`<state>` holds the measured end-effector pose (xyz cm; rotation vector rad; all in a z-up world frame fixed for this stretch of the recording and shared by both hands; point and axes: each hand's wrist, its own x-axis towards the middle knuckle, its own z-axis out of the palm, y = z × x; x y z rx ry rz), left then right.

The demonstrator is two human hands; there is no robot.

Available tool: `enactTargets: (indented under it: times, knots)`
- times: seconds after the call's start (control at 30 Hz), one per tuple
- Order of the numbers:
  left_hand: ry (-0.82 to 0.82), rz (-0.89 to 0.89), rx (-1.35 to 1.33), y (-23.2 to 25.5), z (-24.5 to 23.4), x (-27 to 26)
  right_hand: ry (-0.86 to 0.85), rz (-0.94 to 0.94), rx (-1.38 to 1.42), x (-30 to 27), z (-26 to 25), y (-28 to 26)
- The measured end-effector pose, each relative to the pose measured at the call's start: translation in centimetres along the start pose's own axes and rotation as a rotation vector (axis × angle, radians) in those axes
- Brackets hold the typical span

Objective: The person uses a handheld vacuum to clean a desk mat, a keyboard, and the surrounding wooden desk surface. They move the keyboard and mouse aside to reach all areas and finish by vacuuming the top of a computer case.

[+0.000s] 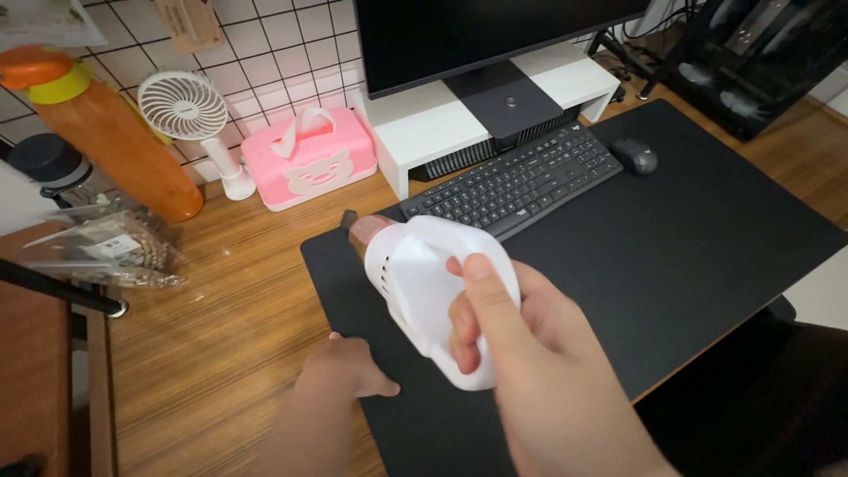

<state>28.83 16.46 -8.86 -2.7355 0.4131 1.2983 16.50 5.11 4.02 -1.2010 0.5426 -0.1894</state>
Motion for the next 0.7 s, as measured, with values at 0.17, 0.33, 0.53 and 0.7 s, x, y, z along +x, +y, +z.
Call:
enactTargets:
  times: [0.17, 0.33, 0.53, 0.7]
  knots:
    - [-0.009, 0.008, -0.066, -1.0, 0.8, 0.3, 0.021, 0.094, -0.6, -1.4, -0.6, -2.4]
    - [0.071, 0.018, -0.068, -1.6, 1.6, 0.4, -0.109, -0.205, -0.703, -3.1, -2.0, -2.3]
    - [0.257, -0.04, -0.172, -0.1, 1.9, -0.5, -0.073, -0.246, -0.901, -4.0, -2.4, -2.0]
    - [0.496, 0.026, -0.156, 1.6, 0.5, -2.1, -0.106, -0.387, -0.839, -3.4, -2.9, -2.4]
